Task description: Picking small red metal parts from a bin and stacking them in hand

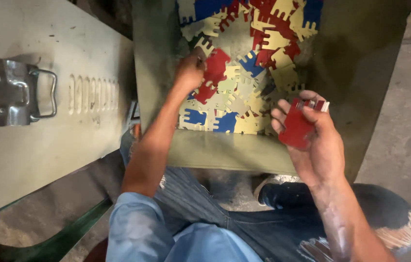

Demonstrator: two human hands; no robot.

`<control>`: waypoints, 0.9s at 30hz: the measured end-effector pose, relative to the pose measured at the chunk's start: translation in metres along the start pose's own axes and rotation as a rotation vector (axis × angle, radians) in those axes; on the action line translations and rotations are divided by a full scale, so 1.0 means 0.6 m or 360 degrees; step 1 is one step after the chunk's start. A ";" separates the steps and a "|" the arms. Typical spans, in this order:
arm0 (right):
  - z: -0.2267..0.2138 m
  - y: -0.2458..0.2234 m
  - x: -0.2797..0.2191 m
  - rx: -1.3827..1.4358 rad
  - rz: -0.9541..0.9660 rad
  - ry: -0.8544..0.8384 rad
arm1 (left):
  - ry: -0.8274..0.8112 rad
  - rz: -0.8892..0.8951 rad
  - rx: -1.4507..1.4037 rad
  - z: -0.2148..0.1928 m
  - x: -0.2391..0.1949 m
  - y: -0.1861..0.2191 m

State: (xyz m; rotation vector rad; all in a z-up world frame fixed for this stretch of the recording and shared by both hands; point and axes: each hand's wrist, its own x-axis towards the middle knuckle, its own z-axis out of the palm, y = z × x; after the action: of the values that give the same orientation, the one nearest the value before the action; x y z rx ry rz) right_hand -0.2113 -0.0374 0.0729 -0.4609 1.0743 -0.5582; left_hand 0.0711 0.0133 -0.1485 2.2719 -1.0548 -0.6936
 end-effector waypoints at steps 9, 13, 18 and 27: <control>-0.006 0.009 0.022 0.0169 0.0142 -0.0181 | -0.0928 0.0798 -0.1373 -0.073 -0.070 0.174; 0.015 0.020 0.010 -0.0134 0.0322 -0.0279 | -0.0983 0.1120 -0.1295 -0.109 -0.110 0.279; 0.007 0.002 0.008 0.0241 0.0064 -0.0615 | -0.0998 0.0856 -0.1473 -0.031 -0.040 0.214; -0.012 -0.003 0.008 0.0320 -0.0106 -0.0290 | 0.0201 -0.0367 0.0352 0.240 0.071 -0.168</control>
State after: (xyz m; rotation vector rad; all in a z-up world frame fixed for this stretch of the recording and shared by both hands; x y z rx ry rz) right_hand -0.2166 -0.0428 0.0677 -0.3646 0.8217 -0.6633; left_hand 0.0551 -0.0011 -0.3278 2.6199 -0.8546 -0.5354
